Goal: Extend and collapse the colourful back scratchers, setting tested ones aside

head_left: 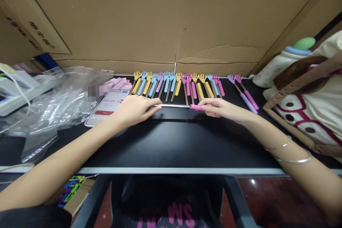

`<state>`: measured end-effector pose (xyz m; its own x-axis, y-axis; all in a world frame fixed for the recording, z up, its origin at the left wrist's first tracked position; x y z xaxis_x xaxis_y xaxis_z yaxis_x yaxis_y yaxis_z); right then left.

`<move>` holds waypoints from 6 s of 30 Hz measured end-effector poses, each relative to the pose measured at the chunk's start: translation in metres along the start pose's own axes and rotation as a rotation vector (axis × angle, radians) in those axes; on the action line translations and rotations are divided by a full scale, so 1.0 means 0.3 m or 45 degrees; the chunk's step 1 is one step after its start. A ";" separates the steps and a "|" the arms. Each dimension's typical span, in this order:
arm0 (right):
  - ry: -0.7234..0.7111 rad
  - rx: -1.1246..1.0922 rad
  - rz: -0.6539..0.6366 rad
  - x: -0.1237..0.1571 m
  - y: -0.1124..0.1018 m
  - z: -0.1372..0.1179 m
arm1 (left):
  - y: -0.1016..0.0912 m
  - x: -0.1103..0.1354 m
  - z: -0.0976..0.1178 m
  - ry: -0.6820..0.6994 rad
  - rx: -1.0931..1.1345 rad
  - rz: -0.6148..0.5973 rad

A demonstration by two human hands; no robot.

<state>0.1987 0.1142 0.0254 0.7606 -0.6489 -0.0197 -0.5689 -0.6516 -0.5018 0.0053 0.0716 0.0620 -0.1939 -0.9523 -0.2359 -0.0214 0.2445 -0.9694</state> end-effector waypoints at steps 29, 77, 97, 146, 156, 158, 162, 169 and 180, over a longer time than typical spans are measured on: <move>-0.351 0.805 0.191 0.000 -0.033 -0.109 | 0.038 -0.010 -0.015 0.050 -0.002 -0.090; -0.422 0.627 0.052 0.002 -0.011 -0.139 | -0.110 0.052 0.017 0.206 -0.088 0.603; -0.586 1.093 0.247 0.029 -0.045 -0.193 | -0.021 0.000 -0.014 -0.042 -0.076 0.114; -0.761 1.524 0.356 0.061 -0.029 -0.255 | -0.073 0.032 0.006 0.052 0.042 0.361; -0.730 1.489 0.293 0.056 -0.017 -0.245 | -0.071 0.035 0.017 0.103 0.033 0.395; -0.730 1.475 0.273 0.053 -0.016 -0.240 | -0.078 0.037 0.019 0.130 0.040 0.430; -0.766 1.440 0.250 0.054 -0.012 -0.243 | -0.087 0.041 0.018 0.169 0.037 0.488; -0.738 1.427 0.213 0.052 -0.009 -0.234 | -0.082 0.044 0.021 0.193 0.037 0.504; -0.623 1.431 0.158 0.039 -0.011 -0.208 | -0.059 0.036 0.025 0.143 0.051 0.387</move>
<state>0.1900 0.0842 0.0807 0.8952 -0.3092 -0.3210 -0.2446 0.2613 -0.9338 0.0109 0.0555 0.0762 -0.2928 -0.8099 -0.5082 0.0924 0.5050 -0.8581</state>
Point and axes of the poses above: each hand's wrist, its own x-axis away from the middle knuckle, its own y-axis out of the palm, z = x × y, the point moved 10 cm from there along -x, towards the middle knuckle, and after that the axes turned 15 degrees about -y, right-handed, at the moved point
